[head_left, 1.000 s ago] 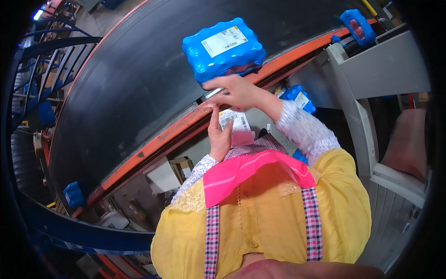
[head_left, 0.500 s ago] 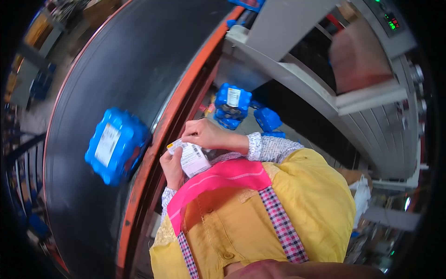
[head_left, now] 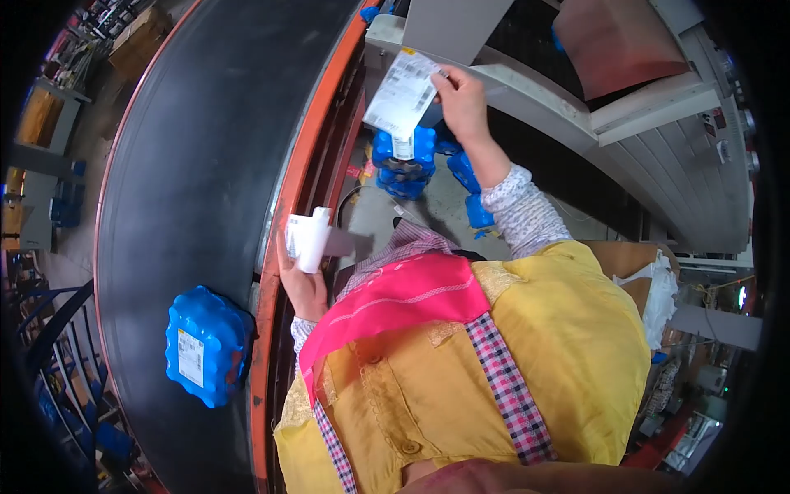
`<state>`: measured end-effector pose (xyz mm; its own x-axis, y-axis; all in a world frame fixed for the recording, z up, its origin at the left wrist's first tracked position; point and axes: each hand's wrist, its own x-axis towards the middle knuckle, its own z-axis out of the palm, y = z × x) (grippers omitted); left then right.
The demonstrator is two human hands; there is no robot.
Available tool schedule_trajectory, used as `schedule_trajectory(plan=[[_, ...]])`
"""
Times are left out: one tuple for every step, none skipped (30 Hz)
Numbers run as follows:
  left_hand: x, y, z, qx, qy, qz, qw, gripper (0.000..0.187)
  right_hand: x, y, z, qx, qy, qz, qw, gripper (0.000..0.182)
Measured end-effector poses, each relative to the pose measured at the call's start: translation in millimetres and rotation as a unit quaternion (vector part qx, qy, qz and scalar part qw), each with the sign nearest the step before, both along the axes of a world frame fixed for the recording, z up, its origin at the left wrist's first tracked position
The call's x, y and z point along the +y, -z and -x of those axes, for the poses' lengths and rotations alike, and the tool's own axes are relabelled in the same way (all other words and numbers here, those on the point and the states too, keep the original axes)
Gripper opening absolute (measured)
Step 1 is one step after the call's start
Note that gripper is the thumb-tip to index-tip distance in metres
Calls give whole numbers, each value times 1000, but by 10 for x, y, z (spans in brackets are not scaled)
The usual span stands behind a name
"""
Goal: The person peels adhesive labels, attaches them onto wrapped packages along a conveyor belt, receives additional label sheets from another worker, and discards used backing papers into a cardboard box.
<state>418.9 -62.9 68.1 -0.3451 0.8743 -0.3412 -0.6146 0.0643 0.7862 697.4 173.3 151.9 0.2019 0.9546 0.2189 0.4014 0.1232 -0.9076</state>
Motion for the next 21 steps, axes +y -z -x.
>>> schedule_trajectory(plan=[[119, -81, -79, 7, 11, -9, 1000, 67, 140, 99, -99, -11, -1, -5, 1000, 20], [217, -122, -141, -41, 7, -9, 999, 72, 258, 192, -159, -24, -3, -13, 1000, 20], [277, -82, -140, -67, 29, -17, 997, 74, 348, 273, -188, -29, 3, -7, 1000, 20], [347, -76, -149, -70, 30, -30, 997, 70, 424, 343, -209, -34, 10, -1, 999, 20], [428, -80, -147, -107, 17, -26, 994, 63, 492, 410, -215, -40, 16, 3, 999, 19], [494, -79, -141, -144, 4, -22, 989, 55, 545, 455, -209, -37, 20, 12, 999, 20], [544, -3, -126, -110, -5, 1, 994, 48, 603, 493, -202, -34, 23, 20, 999, 20], [598, 100, -107, -76, -14, 24, 997, 42, 667, 539, -200, -32, 26, 28, 999, 20], [632, 172, -77, -49, -7, 29, 998, 38, 749, 630, -221, -46, 22, 16, 999, 20], [679, 194, -80, -38, -5, 25, 999, 40, 849, 759, -265, -62, 20, 3, 998, 21], [735, 198, -94, -27, -3, 20, 999, 42, 932, 867, -297, -78, 18, -10, 997, 21], [791, 189, -110, -16, 0, 15, 1000, 44, 972, 895, -292, -77, 17, -5, 997, 21], [851, 164, -130, -21, 9, -9, 1000, 50, 1010, 906, -288, -76, 15, 0, 997, 21], [901, 196, -137, -16, 16, -12, 1000, 51, 1049, 924, -286, -76, 14, 5, 997, 21], [948, 228, -144, -10, 24, -15, 1000, 52, 1083, 946, -286, -77, 14, 13, 997, 21], [986, 249, -157, -4, 30, -18, 999, 53, 1112, 956, -285, -77, 14, 22, 997, 21], [1019, 291, -166, -11, 31, -23, 999, 51, 1150, 964, -281, -78, 13, 29, 996, 21], [1042, 314, -165, -31, 28, -14, 999, 50, 1183, 1001, -289, -82, 9, 20, 996, 21], [1074, 342, -159, -51, 24, -7, 998, 49, 1226, 1075, -310, -88, 5, 10, 996, 21], [1122, 371, -156, -73, 20, -4, 997, 48, 1289, 1127, -326, -94, 0, -4, 996, 21], [1158, 438, -151, -52, 25, -2, 998, 45, 1319, 1156, -318, -85, 1, 0, 996, 20]])
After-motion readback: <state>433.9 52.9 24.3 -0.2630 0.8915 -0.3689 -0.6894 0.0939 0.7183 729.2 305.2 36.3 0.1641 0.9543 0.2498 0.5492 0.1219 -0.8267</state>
